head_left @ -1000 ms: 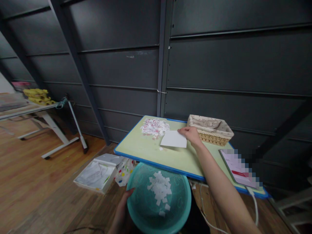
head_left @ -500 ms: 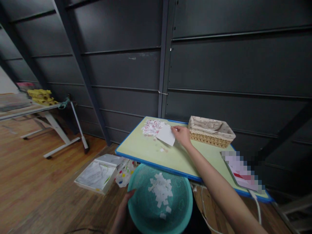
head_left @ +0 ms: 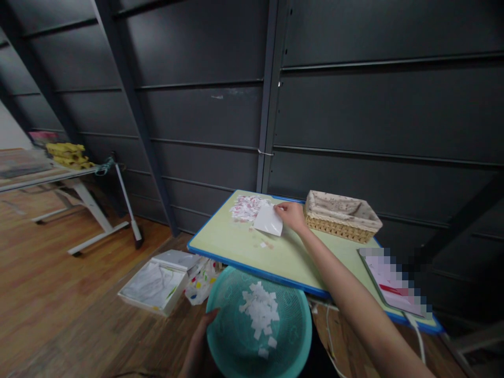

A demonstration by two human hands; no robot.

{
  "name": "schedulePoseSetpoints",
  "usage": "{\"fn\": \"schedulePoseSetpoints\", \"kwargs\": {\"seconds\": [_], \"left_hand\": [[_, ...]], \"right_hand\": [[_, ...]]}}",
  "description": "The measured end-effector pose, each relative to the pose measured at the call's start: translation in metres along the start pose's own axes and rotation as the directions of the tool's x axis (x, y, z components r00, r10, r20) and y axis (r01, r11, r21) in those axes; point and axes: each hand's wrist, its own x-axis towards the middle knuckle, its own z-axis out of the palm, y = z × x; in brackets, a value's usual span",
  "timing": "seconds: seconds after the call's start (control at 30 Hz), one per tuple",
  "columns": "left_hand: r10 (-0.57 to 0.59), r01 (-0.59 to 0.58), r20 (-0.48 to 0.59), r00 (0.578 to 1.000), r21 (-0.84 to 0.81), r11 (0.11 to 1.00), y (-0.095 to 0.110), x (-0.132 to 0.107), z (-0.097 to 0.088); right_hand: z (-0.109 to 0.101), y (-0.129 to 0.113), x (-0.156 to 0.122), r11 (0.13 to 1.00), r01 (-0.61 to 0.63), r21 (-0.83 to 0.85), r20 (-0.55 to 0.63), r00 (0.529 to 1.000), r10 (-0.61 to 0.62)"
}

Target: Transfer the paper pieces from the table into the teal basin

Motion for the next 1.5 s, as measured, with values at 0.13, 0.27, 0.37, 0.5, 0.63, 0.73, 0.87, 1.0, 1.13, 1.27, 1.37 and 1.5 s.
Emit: {"fn": "schedulePoseSetpoints", "kwargs": {"seconds": [0.13, 0.27, 0.37, 0.5, 0.63, 0.73, 0.87, 1.0, 1.13, 1.27, 1.37, 1.5], "left_hand": [[-0.013, 0.013, 0.004, 1.0, 0.001, 1.0, -0.001, -0.001, 0.002], [0.044, -0.044, -0.007, 0.999, 0.035, 0.998, 0.001, -0.001, 0.0], [0.04, -0.041, 0.024, 0.999, 0.043, 0.998, -0.001, 0.007, -0.009], [0.103, -0.105, 0.05, 0.993, 0.034, 0.994, -0.007, 0.024, -0.024], [0.069, -0.075, 0.092, 0.993, 0.063, 0.995, -0.008, 0.028, -0.028], [0.047, -0.054, 0.103, 0.994, 0.067, 0.996, -0.006, 0.026, -0.029], [0.054, -0.061, 0.111, 0.992, 0.057, 0.997, -0.005, 0.023, -0.027], [0.043, -0.046, 0.06, 0.997, 0.044, 0.998, -0.004, 0.019, -0.021], [0.041, -0.044, 0.045, 0.998, 0.071, 0.997, -0.004, 0.015, -0.015], [0.05, -0.052, 0.027, 0.998, 0.078, 0.996, -0.006, 0.016, -0.016], [0.1, -0.102, 0.024, 0.995, 0.118, 0.988, -0.007, 0.018, -0.017], [0.106, -0.107, 0.011, 0.994, 0.161, 0.981, -0.003, 0.009, -0.007]], "right_hand": [[-0.002, 0.003, -0.002, 1.0, -0.018, 0.016, 0.012, 1.0, 0.018], [-0.004, 0.007, -0.003, 0.999, -0.026, 0.043, 0.013, 1.0, 0.026], [-0.006, 0.009, -0.004, 0.998, -0.027, 0.061, 0.047, 0.999, 0.024], [-0.009, 0.008, -0.006, 0.995, -0.033, 0.09, 0.03, 0.999, 0.03], [-0.012, 0.007, -0.007, 0.997, -0.034, 0.076, 0.064, 0.998, 0.029], [-0.014, 0.008, -0.006, 0.996, -0.031, 0.086, 0.096, 0.995, 0.023], [-0.02, 0.013, -0.004, 0.992, -0.038, 0.117, 0.136, 0.99, 0.022], [-0.028, 0.016, -0.005, 0.981, -0.051, 0.189, 0.227, 0.974, 0.007], [-0.038, 0.019, -0.007, 0.963, -0.06, 0.264, 0.239, 0.971, -0.005], [-0.042, 0.025, -0.012, 0.954, -0.096, 0.283, 0.224, 0.974, 0.031], [-0.042, 0.028, -0.017, 0.941, -0.133, 0.31, 0.257, 0.965, 0.052], [-0.041, 0.03, -0.021, 0.912, -0.178, 0.37, 0.268, 0.96, 0.079]]}}
